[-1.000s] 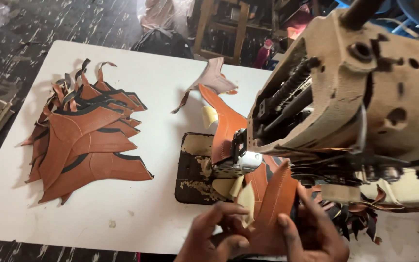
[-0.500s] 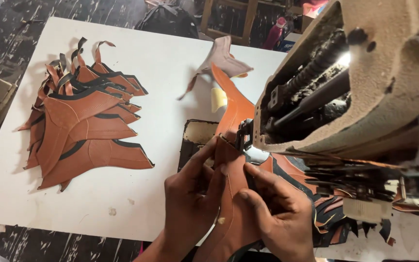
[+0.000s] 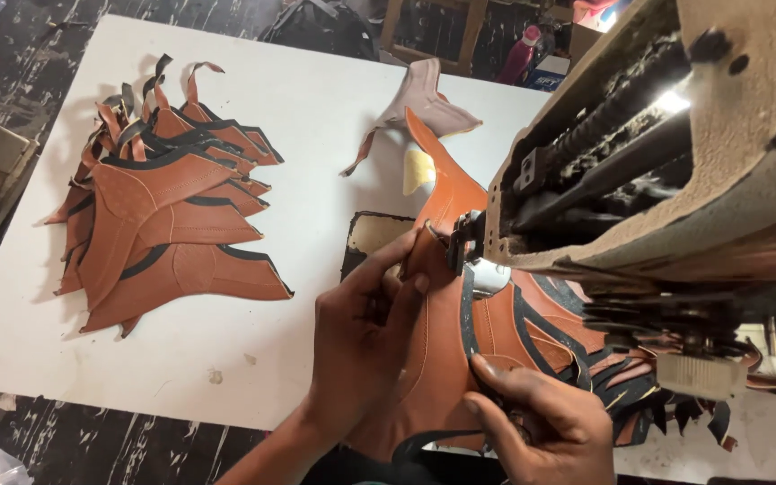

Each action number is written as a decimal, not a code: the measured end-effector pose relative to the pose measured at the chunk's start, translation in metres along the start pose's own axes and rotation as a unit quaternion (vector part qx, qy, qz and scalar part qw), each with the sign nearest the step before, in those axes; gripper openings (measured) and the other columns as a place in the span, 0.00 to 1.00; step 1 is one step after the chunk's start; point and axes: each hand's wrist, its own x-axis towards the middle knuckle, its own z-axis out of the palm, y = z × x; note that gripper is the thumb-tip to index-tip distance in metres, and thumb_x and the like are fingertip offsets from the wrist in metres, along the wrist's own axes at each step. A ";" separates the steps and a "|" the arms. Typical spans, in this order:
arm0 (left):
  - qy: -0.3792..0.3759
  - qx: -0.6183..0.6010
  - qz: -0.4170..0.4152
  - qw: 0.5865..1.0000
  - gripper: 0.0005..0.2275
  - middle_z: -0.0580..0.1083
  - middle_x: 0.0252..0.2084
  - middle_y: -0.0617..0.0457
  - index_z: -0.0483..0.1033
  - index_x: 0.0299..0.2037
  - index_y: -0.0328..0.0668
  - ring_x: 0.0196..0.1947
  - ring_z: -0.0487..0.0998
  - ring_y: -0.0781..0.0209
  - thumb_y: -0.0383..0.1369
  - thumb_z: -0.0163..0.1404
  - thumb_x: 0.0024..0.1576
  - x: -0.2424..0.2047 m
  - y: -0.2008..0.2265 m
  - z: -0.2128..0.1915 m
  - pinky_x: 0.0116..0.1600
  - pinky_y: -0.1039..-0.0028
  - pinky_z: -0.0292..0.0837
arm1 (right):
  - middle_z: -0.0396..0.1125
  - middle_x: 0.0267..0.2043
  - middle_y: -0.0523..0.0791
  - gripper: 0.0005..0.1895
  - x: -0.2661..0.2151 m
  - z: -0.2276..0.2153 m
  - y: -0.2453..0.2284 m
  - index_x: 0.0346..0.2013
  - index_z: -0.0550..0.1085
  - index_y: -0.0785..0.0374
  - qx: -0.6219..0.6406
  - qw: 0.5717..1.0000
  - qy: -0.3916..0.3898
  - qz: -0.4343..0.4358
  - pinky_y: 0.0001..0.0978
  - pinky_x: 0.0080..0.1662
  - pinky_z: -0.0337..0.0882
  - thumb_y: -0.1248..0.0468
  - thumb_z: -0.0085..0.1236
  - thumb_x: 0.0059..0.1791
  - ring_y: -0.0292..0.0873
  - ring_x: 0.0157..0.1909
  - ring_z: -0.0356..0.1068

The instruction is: Stitching leather shoe upper components together using an industrial sewing machine.

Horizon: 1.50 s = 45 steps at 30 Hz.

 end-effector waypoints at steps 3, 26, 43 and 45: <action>-0.006 0.018 0.030 0.999 0.17 0.66 0.24 0.64 0.75 0.61 0.35 0.24 0.61 0.79 0.27 0.55 0.61 0.002 0.000 -0.003 0.27 0.85 0.58 | 0.75 0.29 0.46 0.19 -0.019 -0.009 0.021 0.47 0.85 0.70 0.002 0.994 -0.021 0.111 0.18 0.30 0.61 0.73 0.75 0.41 0.29 0.27 0.62; -0.349 -0.031 -0.186 0.918 0.44 0.76 0.55 0.49 0.48 0.78 0.52 0.51 0.73 0.65 0.24 0.62 0.52 0.043 0.024 -0.041 0.55 0.72 0.73 | 0.80 0.36 0.52 0.15 0.012 0.002 0.025 0.45 0.81 0.75 0.121 0.980 0.004 0.158 0.27 0.38 0.78 0.79 0.60 0.44 0.38 0.32 0.78; -0.449 -0.002 -0.110 0.887 0.29 0.79 0.52 0.54 0.66 0.64 0.42 0.52 0.76 0.69 0.28 0.61 0.51 0.124 0.032 -0.039 0.58 0.74 0.72 | 0.79 0.29 0.52 0.13 0.051 0.032 0.012 0.45 0.81 0.76 0.142 0.969 0.062 0.195 0.28 0.37 0.79 0.80 0.58 0.46 0.41 0.31 0.79; -0.463 0.107 -0.015 0.880 0.23 0.80 0.51 0.54 0.73 0.58 0.39 0.51 0.77 0.70 0.31 0.62 0.53 0.134 0.037 -0.038 0.59 0.75 0.70 | 0.79 0.30 0.52 0.14 0.057 0.035 0.007 0.46 0.80 0.76 0.147 0.965 0.076 0.204 0.29 0.37 0.79 0.79 0.58 0.47 0.42 0.32 0.80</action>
